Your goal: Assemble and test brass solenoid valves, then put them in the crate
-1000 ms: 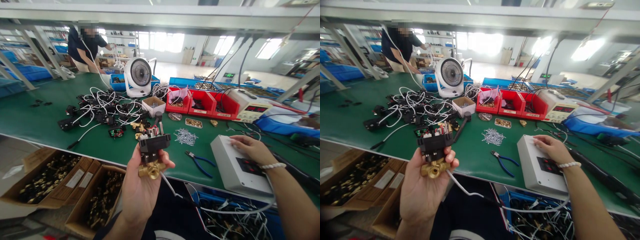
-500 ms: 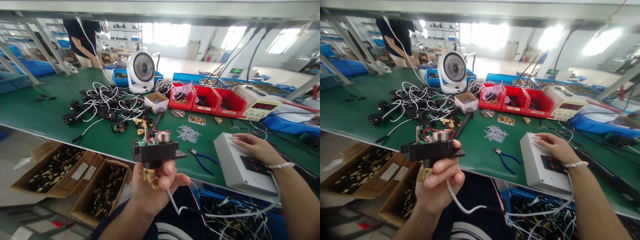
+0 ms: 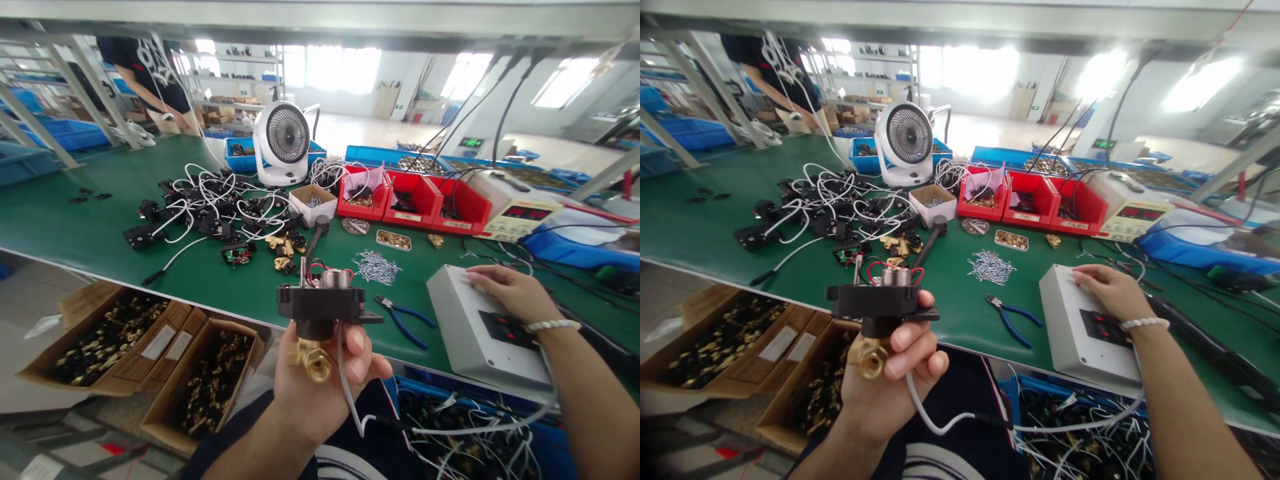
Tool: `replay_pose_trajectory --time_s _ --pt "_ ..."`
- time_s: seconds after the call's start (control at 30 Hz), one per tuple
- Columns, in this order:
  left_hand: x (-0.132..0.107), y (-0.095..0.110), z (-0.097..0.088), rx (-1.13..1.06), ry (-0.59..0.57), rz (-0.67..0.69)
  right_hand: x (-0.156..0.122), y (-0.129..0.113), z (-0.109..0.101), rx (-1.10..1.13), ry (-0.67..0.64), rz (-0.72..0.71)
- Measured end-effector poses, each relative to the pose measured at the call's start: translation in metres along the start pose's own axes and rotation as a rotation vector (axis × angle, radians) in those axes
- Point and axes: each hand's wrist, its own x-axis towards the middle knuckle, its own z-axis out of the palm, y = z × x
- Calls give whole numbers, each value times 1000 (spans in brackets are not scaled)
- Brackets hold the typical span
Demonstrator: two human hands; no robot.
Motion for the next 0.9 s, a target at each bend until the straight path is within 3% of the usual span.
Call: replay_pose_trajectory --time_s 0.27,0.53,0.9 --pt "-1 -3 1 210 99 44 -6 -4 -1 81 -5 4" --pt "-3 -5 1 178 -11 74 -10 -16 -3 62 -2 27" --pt "-5 -5 -3 142 -23 12 -5 1 -1 92 -26 -31"
